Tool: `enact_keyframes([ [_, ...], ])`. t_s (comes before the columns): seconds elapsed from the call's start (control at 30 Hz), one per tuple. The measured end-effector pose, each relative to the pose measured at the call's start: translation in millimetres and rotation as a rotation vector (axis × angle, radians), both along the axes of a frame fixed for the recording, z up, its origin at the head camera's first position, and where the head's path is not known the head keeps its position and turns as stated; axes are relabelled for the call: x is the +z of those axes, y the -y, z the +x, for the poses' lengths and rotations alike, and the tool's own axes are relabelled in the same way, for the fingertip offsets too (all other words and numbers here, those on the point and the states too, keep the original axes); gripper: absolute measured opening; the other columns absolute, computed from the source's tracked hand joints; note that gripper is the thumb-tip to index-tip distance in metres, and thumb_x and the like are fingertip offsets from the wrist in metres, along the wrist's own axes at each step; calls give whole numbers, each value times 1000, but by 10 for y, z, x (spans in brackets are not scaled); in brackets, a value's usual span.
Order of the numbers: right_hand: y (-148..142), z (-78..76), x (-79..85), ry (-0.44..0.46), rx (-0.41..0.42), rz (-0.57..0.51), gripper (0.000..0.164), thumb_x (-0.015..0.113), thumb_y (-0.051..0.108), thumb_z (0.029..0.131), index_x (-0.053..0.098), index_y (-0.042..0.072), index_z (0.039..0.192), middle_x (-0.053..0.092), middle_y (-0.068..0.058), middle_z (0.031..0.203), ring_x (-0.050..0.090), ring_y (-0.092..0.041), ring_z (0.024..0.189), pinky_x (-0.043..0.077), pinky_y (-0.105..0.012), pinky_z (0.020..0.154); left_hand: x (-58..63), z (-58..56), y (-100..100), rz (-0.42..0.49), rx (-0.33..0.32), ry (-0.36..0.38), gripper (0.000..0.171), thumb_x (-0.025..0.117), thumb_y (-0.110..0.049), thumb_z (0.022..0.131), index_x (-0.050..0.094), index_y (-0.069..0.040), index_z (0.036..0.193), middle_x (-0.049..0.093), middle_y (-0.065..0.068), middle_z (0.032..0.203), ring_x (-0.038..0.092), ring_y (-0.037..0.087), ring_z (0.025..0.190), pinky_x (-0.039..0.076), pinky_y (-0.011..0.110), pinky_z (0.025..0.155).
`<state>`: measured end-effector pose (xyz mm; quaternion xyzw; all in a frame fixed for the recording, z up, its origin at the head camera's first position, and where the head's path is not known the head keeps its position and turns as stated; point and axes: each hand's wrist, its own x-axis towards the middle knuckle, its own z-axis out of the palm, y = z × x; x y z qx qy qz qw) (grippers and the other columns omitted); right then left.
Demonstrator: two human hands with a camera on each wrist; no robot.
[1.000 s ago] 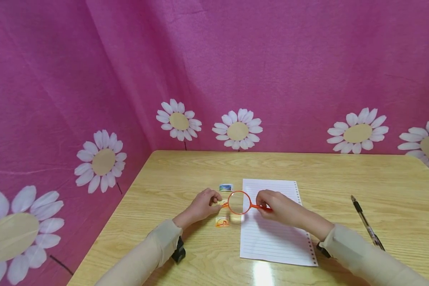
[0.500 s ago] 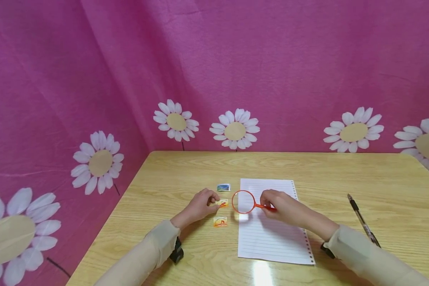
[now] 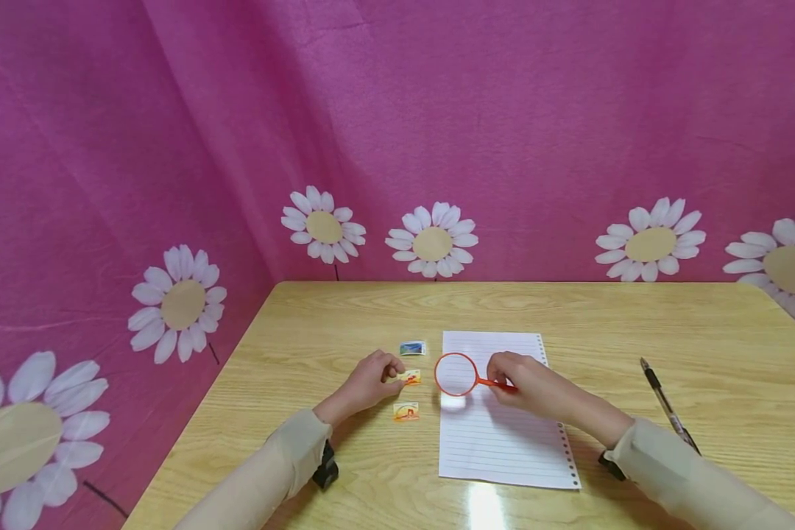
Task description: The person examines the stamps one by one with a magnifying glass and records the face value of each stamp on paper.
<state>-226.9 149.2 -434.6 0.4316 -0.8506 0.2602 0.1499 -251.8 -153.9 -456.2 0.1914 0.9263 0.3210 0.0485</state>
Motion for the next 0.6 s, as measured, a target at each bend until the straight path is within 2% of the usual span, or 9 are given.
enact_keyframes([
  [0.6, -115, 30, -13, -23, -3, -38, 27, 71, -8, 74, 54, 12, 79, 51, 9, 70, 45, 1, 67, 39, -15, 58, 3, 6, 6, 23, -1, 4, 12, 69, -9, 89, 61, -5, 97, 50, 4, 89, 41, 14, 79, 34, 23, 69],
])
